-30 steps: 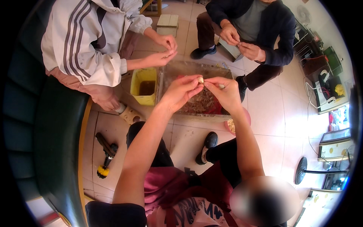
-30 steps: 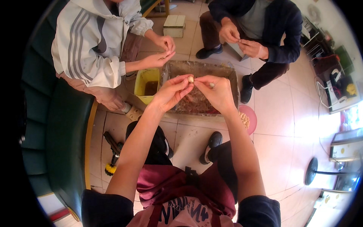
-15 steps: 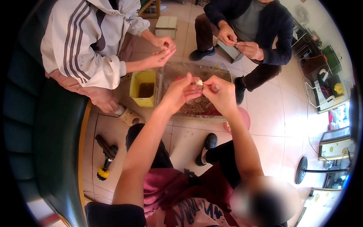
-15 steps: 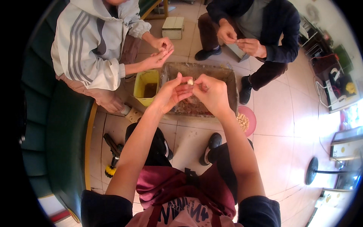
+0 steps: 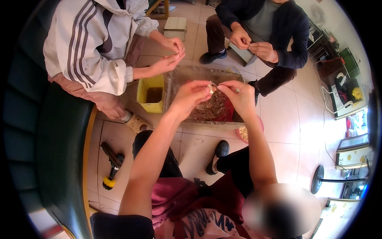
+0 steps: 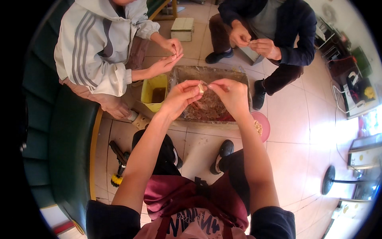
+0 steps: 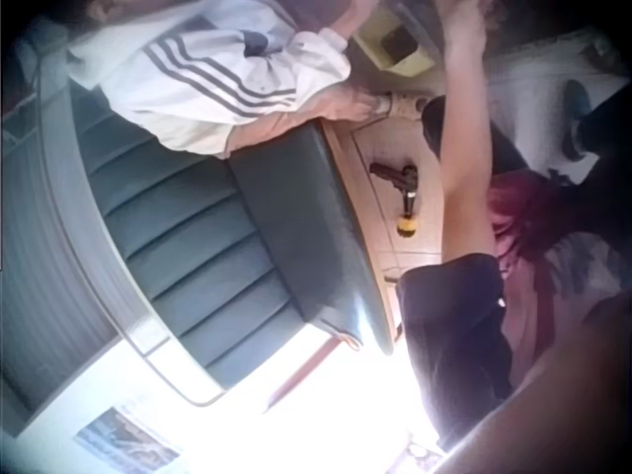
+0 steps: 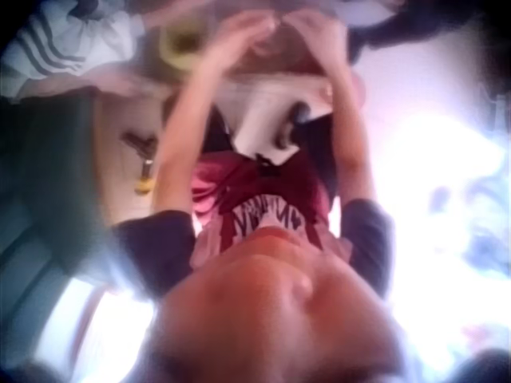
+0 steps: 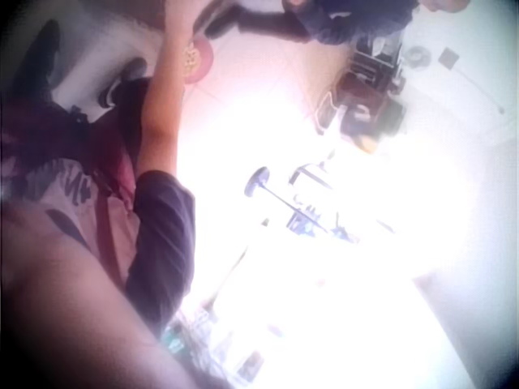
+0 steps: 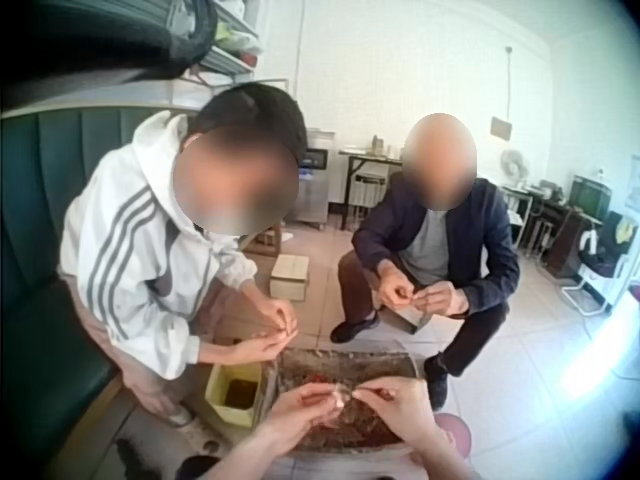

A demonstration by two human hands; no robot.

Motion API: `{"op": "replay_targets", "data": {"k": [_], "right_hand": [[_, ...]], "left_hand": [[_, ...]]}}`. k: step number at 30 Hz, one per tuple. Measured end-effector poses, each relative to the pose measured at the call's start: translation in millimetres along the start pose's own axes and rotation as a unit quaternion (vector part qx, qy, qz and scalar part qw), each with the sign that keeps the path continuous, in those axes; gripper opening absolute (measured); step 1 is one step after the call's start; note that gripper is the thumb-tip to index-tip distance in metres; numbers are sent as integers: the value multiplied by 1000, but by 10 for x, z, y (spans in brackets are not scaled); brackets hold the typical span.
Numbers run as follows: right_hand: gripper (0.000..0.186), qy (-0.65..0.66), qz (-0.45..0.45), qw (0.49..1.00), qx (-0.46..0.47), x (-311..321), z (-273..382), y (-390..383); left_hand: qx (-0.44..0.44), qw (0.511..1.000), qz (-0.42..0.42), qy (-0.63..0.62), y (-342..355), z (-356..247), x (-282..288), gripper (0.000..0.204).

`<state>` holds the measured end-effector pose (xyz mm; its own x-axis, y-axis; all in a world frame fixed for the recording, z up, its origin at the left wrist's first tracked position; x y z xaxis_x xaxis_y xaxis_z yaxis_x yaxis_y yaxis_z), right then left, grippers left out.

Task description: The person sits on the floor and peels garlic cloves by hand, separating the skins from the cloves. The peeled cloves are placed into a pink bowl, while the skins are discarded into a central container.

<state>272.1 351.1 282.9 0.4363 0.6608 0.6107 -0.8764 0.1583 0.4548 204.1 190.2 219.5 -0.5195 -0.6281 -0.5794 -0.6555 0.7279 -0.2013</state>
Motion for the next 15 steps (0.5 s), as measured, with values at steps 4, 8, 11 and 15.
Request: {"op": "replay_targets", "data": {"k": [4, 8, 11, 15], "right_hand": [[14, 45, 36, 997, 51, -82, 82, -14], [14, 31, 62, 995, 66, -106, 106, -34], [11, 66, 55, 994, 71, -124, 71, -43], [9, 52, 64, 995, 48, -157, 96, -43]], "left_hand": [[-23, 999, -17, -34, 37, 17, 44, 30], [-13, 1000, -25, -5, 32, 15, 56, 30], [-24, 999, -25, 14, -14, -11, 44, 31], [-22, 999, -16, 48, -10, 17, 63, 32]]}}
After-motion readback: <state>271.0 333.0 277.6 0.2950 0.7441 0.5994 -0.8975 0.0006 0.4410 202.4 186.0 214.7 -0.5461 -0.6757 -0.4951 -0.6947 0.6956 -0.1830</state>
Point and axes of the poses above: each hand's wrist, its own y-axis towards the middle knuckle, its own x-axis out of the back of the hand, z = x × y, the point moved 3 cm from there along y, towards the middle knuckle, and after that the axes turned 7 degrees about x, right-handed, at the moved point
